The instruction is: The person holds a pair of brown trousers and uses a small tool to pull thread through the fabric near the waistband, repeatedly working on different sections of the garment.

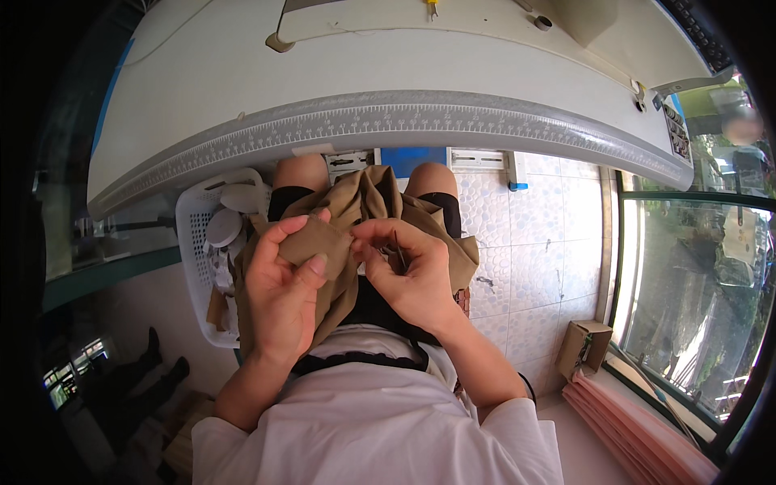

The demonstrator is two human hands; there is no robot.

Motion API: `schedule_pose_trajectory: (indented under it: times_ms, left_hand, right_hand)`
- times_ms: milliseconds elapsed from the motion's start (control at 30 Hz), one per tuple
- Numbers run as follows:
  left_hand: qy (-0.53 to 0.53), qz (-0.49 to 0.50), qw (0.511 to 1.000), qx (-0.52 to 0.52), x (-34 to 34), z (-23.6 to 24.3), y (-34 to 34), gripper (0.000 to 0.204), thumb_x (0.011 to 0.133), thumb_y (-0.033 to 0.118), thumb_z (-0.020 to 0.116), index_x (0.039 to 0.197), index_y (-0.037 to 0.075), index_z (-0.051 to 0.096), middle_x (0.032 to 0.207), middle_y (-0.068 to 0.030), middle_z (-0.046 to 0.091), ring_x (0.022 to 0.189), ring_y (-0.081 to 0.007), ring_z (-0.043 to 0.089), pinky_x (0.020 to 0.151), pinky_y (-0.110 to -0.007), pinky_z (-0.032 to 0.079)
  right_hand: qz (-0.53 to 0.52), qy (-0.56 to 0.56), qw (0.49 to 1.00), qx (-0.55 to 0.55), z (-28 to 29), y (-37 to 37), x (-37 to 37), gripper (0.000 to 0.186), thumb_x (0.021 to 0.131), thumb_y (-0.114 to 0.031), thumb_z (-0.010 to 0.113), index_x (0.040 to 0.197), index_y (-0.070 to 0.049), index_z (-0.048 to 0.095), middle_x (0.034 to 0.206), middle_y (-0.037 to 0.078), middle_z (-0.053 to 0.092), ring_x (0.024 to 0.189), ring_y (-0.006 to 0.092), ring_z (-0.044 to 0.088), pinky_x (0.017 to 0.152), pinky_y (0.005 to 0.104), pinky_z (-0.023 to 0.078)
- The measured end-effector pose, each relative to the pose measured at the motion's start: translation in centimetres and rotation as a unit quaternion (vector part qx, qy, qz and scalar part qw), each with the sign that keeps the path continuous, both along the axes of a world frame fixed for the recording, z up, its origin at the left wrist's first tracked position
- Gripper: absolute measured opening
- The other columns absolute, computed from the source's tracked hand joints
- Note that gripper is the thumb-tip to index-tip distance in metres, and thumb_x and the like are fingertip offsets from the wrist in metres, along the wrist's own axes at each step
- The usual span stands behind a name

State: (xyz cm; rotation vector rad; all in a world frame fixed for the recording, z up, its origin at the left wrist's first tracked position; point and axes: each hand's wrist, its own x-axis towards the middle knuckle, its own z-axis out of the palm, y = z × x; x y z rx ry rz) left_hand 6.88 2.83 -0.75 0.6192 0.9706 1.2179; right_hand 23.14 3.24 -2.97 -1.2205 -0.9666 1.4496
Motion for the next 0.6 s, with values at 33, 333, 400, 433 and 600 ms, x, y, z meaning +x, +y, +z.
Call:
schedule_pose_trajectory:
  times_ms: [33,333,400,433,600]
  left_hand:
    - [-0.009,0.0,1.0,-0.01,-0.1,0.1,0.0,0.044,0.092,-0.014,0.054,0.133,-0.001,0.044,0.143,-0.0236,0.05,0.123,-0.0204,0.057,0.104,-0.032,0.047]
    - [-0.137,-0.031,0.985,-0.098,-1.0,0.4,0.6,0.041,0.095,-0.009,0.053,0.133,0.003,0.045,0.147,-0.0213,0.045,0.128,-0.0266,0.055,0.104,-0.041,0.049]
    - [-0.13,-0.034,0.987,-0.09,-0.9,0.6,0.6,0.042,0.095,-0.009,0.053,0.134,0.003,0.045,0.147,-0.0205,0.046,0.129,-0.0263,0.054,0.104,-0.041,0.049]
    - [-0.127,-0.034,0.987,-0.087,-0.9,0.6,0.5,0.042,0.095,-0.009,0.053,0.134,0.003,0.044,0.147,-0.0201,0.046,0.129,-0.0261,0.053,0.104,-0.04,0.049]
    - [-0.081,-0.002,0.996,-0.049,-0.5,0.5,0.4,0.046,0.092,-0.012,0.054,0.135,0.001,0.043,0.147,-0.0196,0.046,0.127,-0.0231,0.055,0.103,-0.037,0.049]
  right_hand:
    - [0.0,0.015,1.0,-0.004,0.2,0.1,0.2,0.018,0.091,0.0,0.067,0.108,0.001,0.068,0.086,-0.002,0.066,0.075,0.0017,0.058,0.065,0.0187,0.046]
    - [0.045,0.04,0.998,0.034,-0.2,0.2,0.7,0.018,0.093,-0.005,0.067,0.111,0.002,0.067,0.091,-0.001,0.067,0.081,0.0033,0.058,0.07,0.018,0.046]
    - [0.059,0.037,0.998,0.005,0.4,0.3,0.9,0.019,0.095,-0.008,0.065,0.112,0.002,0.066,0.093,0.001,0.067,0.082,0.0049,0.059,0.073,0.0201,0.048]
    - [0.067,0.036,0.997,-0.012,0.6,0.3,1.0,0.02,0.096,-0.009,0.065,0.112,0.003,0.066,0.094,0.002,0.068,0.083,0.0057,0.059,0.074,0.0212,0.048]
    - [0.011,0.1,0.995,-0.028,0.2,-0.1,2.0,0.02,0.098,-0.013,0.063,0.11,0.003,0.066,0.094,0.005,0.068,0.082,0.0083,0.061,0.074,0.0235,0.051]
